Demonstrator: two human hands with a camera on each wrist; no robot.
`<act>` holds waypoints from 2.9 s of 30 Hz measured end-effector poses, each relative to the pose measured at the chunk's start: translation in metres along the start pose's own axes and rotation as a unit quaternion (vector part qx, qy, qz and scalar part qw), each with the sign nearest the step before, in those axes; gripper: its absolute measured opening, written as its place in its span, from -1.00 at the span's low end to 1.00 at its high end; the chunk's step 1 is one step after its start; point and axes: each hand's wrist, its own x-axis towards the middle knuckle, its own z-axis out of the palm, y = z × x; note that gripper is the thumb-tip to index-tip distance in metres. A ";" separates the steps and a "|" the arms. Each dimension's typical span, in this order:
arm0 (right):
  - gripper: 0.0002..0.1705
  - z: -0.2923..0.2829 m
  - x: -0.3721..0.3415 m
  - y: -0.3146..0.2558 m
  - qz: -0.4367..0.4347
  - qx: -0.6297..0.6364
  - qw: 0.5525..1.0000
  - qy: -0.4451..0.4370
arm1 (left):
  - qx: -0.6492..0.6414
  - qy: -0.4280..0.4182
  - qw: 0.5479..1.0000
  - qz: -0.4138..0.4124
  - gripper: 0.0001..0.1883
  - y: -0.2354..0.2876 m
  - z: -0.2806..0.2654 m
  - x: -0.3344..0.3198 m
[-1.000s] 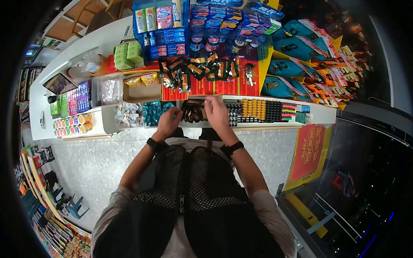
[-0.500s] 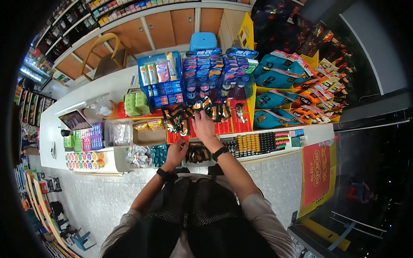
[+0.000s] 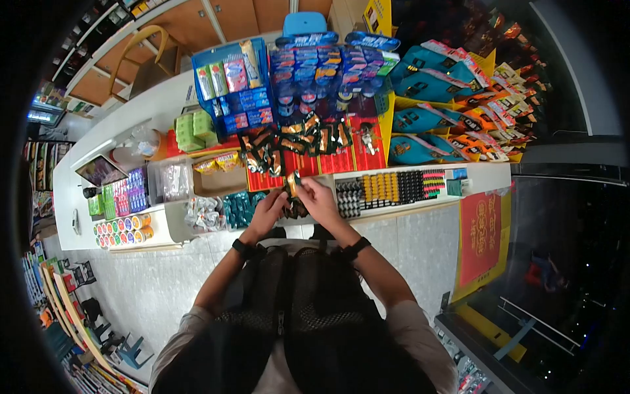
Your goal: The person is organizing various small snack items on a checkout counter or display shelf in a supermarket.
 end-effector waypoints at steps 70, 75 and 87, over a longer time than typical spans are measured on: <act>-0.75 -0.040 -0.013 0.042 0.089 -0.015 0.994 -0.057 | 0.199 0.098 0.975 -0.001 -0.70 -0.059 -0.007 0.004; -0.72 -0.049 -0.005 0.023 0.085 -0.092 0.991 -0.048 | 0.320 0.140 0.937 -0.026 -0.73 -0.054 -0.005 -0.001; -0.61 -0.036 0.077 0.005 -0.169 -0.478 0.857 0.095 | 0.198 0.071 0.973 0.095 -0.83 0.031 0.027 0.019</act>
